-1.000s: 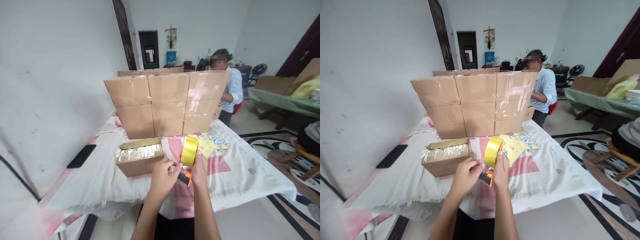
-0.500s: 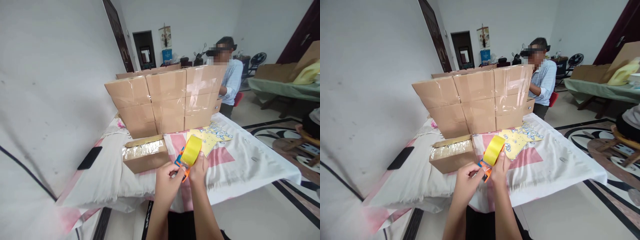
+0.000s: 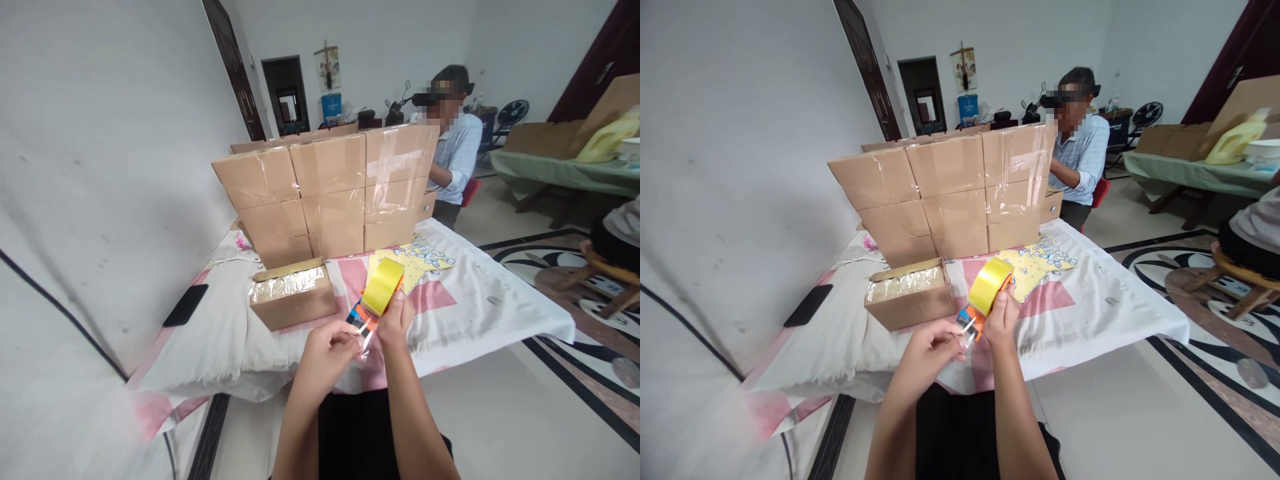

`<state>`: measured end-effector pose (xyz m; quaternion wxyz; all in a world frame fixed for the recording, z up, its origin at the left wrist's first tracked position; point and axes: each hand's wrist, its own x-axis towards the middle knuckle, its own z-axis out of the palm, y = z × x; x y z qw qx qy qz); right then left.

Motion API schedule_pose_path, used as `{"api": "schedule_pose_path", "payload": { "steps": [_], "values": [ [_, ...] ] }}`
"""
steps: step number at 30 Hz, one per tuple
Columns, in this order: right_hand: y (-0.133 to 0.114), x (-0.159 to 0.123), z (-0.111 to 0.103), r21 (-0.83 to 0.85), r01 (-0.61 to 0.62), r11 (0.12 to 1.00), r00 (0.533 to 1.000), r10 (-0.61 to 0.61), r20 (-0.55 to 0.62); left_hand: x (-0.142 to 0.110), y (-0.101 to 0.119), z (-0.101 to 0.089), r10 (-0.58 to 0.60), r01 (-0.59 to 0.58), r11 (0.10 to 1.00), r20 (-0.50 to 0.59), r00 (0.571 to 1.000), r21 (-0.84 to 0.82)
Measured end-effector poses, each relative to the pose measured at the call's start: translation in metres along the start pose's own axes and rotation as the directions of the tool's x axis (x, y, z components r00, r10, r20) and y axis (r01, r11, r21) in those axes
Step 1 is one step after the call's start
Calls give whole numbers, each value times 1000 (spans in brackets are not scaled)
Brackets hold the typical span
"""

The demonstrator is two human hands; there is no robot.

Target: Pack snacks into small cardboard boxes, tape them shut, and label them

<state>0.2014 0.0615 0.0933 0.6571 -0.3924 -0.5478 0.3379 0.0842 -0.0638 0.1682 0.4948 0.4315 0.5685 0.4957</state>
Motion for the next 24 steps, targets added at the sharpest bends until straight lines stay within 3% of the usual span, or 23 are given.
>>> {"api": "schedule_pose_path", "payload": {
  "steps": [3,11,15,19,24],
  "values": [
    [-6,-1,-3,-21,20,1000,997,-21,-79,-4,-5,3,-41,41,996,-10,999,-75],
    [-23,-5,-9,-30,46,999,994,-48,-103,-18,-10,8,-53,52,995,-11,999,-86],
    [-31,-3,-12,-7,27,1000,987,-28,-155,-21,-15,13,-54,54,995,4,999,-81],
    [-40,3,-16,72,-53,996,965,70,-253,-22,-23,17,-51,51,998,-23,998,-24],
    [-42,9,-21,160,-82,984,978,110,-176,-26,-25,19,-58,61,996,-44,997,64]
  ]
}}
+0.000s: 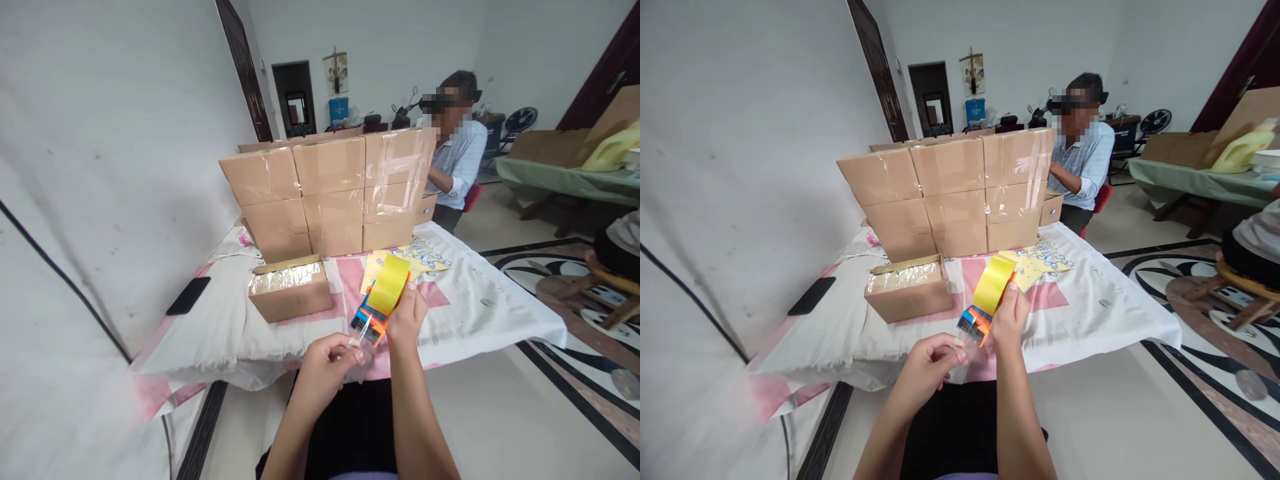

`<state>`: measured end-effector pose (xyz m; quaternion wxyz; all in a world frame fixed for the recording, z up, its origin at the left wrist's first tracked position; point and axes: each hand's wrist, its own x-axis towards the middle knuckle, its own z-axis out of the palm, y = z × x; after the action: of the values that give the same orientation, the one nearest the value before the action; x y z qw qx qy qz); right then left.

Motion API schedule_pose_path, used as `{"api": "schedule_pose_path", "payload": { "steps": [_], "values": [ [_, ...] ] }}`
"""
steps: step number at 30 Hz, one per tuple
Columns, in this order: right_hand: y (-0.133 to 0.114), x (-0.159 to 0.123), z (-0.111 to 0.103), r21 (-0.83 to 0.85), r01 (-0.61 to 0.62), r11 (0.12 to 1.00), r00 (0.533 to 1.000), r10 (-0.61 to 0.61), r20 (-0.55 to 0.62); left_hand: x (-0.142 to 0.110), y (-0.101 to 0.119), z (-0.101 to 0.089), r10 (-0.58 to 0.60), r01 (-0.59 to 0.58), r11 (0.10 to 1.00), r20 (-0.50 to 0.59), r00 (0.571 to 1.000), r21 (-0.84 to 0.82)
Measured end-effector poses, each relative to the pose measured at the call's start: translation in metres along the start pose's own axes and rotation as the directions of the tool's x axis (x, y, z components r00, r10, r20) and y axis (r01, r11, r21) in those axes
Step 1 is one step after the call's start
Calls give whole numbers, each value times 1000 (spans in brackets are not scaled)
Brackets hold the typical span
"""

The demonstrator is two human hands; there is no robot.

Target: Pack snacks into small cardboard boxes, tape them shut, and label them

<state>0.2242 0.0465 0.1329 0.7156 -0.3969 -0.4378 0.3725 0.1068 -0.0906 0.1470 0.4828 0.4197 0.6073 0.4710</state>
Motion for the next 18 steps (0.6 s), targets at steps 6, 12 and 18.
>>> {"api": "schedule_pose_path", "payload": {
  "steps": [6,12,18],
  "values": [
    [-10,7,-9,-14,75,997,996,-76,-54,-9,-5,1,-12,12,999,-1,1000,37],
    [-26,2,-8,53,68,996,998,-67,-21,-10,-14,0,4,-3,999,-12,1000,51],
    [-54,-10,1,119,-118,986,992,123,-32,-13,-5,-2,114,-120,987,57,992,109]
  ]
}}
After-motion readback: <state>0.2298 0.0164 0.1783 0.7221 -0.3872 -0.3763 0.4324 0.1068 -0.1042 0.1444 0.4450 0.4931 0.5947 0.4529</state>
